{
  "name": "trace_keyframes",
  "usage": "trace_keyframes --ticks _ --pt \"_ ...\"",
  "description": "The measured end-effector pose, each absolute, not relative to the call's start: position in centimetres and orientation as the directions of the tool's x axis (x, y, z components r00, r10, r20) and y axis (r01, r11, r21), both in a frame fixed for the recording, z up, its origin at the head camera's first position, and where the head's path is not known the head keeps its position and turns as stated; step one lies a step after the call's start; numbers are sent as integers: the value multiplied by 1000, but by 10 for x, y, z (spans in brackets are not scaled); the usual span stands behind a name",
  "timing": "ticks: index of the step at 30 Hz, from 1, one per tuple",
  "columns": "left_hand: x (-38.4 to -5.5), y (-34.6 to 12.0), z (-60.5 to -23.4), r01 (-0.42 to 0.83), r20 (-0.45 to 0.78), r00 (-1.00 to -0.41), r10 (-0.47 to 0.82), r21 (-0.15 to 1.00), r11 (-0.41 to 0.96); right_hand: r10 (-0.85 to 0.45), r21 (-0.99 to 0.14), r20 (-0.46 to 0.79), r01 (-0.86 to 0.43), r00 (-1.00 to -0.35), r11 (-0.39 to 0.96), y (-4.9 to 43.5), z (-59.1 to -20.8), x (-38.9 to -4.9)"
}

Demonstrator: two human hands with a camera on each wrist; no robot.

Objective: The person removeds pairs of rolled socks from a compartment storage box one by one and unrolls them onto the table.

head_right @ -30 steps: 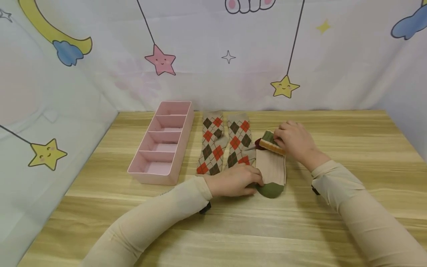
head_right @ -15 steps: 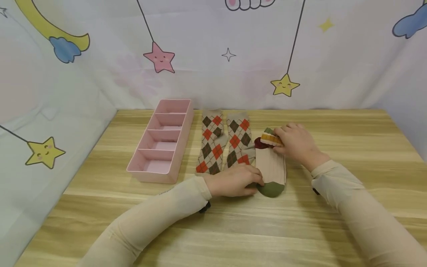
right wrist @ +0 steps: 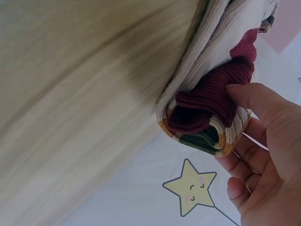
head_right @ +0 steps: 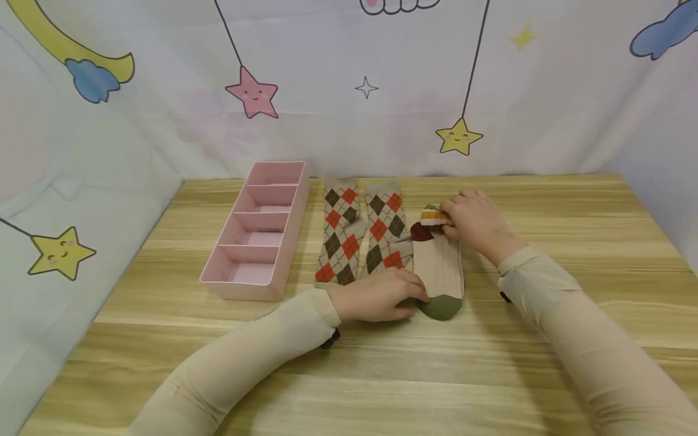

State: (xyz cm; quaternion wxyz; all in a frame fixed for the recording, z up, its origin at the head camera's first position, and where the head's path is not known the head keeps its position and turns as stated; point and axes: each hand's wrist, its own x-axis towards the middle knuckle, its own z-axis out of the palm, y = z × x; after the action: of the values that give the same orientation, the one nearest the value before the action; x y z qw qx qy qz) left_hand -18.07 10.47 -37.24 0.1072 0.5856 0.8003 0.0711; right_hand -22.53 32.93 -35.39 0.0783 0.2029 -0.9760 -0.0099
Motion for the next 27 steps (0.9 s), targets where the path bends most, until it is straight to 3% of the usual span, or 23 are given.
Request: trace_keyframes --ticks 27 --pt "-178 103 -373 925 -89 -301 949 214 313 -305 16 202 -308 -931 951 349 -358 -261"
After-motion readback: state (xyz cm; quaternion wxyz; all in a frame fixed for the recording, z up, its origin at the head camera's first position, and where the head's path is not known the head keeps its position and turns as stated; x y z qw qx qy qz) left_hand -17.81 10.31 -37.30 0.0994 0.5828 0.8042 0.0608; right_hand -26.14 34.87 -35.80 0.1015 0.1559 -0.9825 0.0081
